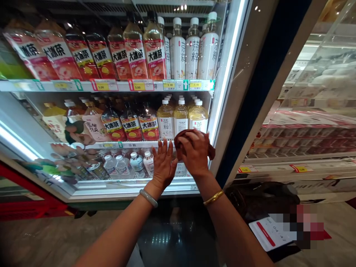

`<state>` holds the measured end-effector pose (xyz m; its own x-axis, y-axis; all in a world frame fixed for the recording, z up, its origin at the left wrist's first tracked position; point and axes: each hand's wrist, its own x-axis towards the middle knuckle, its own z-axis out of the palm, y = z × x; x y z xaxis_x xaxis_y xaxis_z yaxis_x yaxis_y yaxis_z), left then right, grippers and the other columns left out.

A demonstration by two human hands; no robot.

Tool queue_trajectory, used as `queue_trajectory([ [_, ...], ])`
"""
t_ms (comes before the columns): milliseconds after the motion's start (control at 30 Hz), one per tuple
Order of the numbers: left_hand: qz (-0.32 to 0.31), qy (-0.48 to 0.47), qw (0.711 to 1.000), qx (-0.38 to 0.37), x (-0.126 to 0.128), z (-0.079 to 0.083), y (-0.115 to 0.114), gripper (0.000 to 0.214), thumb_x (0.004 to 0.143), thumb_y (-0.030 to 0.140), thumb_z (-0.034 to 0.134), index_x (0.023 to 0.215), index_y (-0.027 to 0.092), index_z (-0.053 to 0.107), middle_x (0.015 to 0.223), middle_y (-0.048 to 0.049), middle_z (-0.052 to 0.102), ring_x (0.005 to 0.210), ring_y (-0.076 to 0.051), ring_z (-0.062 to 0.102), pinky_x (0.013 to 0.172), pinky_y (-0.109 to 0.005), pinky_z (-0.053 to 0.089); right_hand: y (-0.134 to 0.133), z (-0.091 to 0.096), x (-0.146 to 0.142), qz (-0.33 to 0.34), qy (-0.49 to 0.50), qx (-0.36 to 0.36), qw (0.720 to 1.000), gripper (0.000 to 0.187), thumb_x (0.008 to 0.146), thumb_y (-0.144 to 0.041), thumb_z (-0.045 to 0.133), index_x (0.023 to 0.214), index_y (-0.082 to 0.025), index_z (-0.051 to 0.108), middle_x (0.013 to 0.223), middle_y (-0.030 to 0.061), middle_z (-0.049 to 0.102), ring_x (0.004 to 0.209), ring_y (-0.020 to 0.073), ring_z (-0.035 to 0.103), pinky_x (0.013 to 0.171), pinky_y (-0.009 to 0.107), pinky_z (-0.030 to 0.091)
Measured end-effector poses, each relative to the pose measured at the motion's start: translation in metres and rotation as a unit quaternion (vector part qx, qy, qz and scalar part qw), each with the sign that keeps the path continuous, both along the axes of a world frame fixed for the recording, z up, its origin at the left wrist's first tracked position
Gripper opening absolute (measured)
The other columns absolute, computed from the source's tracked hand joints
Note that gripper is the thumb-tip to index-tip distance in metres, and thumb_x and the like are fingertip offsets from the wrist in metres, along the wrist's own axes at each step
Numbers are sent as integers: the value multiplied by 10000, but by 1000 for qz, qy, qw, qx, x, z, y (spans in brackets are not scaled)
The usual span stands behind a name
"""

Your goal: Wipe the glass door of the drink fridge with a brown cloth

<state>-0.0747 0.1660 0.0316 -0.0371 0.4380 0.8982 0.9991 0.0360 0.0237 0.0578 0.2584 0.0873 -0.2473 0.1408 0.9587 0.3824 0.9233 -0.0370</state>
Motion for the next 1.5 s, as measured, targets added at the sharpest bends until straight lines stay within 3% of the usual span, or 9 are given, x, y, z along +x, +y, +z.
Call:
queue_trajectory([
  [167, -21, -16, 1000, 12, 6, -3, 4, 763, 1069, 423, 364, 1672, 126, 4, 1737, -160, 99, 1631, -252, -18, 1326, -507, -29, 4, -17, 5, 62, -127, 67, 988, 318, 1036, -238, 517, 1328, -294, 630, 1359, 24, 694, 1480, 220, 460, 1354, 539, 126],
  [367, -95, 33, 995, 15, 31, 3, 13, 761, 1067, 445, 390, 1678, 165, 33, 1738, -149, 127, 1630, -252, 38, 1334, -483, 63, 20, 5, 29, -28, 38, -28, 999, 275, 988, -271, 596, 1250, -288, 678, 1344, 71, 662, 1505, 294, 426, 1307, 596, 247],
  [567, -188, 32, 982, -13, 35, 7, 18, 836, 1047, 591, 322, 1675, 152, -14, 1748, -185, 42, 1634, -293, 38, 1317, -515, 158, 4, 10, 13, 33, 51, -98, 993, 332, 1031, -356, 450, 1269, -271, 666, 1386, 69, 614, 1548, 287, 348, 1318, 581, 233],
  [733, -131, 47, 987, -81, 30, -1, 32, 1093, 946, 695, 509, 1663, 113, -74, 1733, -241, -32, 1624, -334, -79, 1310, -575, 98, 1, 14, 26, 146, 57, -163, 974, 488, 1072, -406, 285, 1320, -242, 673, 1453, 67, 606, 1595, 284, 268, 1343, 588, 138],
  [833, -99, 53, 991, -69, 30, -2, 45, 1195, 882, 658, 652, 1664, 129, -80, 1730, -236, -81, 1618, -360, -101, 1302, -612, 79, 5, 20, 38, 213, 46, -187, 958, 534, 1088, -410, 245, 1358, -219, 664, 1492, 77, 598, 1586, 262, 303, 1328, 533, 255],
  [1000, -54, 38, 998, 16, 42, 19, 65, 941, 955, 413, 641, 1679, 191, 81, 1742, -207, 89, 1634, -332, -7, 1305, -610, 44, 11, 30, 55, 261, 6, -204, 943, 516, 1099, -422, 269, 1407, -218, 630, 1574, 60, 537, 1586, 232, 311, 1290, 475, 362],
  [1200, -87, 37, 990, 104, 70, 66, 75, 542, 1012, 258, 555, 1547, 317, 488, 1502, -97, 576, 1483, -249, 454, 1329, -508, 86, 27, 36, 66, 113, 53, -131, 984, 513, 1066, -436, 363, 1491, -193, 515, 1589, 101, 504, 1586, 241, 309, 1324, 503, 261],
  [1433, -90, 61, 988, 106, 81, 35, 73, 860, 919, 340, 684, 1653, 185, 263, 1319, -161, 622, 1286, -285, 556, 1278, -526, 261, 58, 29, 67, -11, -3, -75, 997, 501, 1044, -257, 414, 1541, -242, 472, 1660, 44, 416, 1610, 189, 237, 1346, 459, 189],
  [1500, -100, 97, 986, 97, 75, 41, 73, 889, 913, 339, 681, 1663, 209, 221, 1327, -167, 601, 1280, -298, 552, 1239, -536, 318, 58, 32, 65, -21, -1, -62, 998, 466, 1052, -234, 418, 1503, -273, 529, 1650, 17, 435, 1608, 168, 239, 1347, 429, 193],
])
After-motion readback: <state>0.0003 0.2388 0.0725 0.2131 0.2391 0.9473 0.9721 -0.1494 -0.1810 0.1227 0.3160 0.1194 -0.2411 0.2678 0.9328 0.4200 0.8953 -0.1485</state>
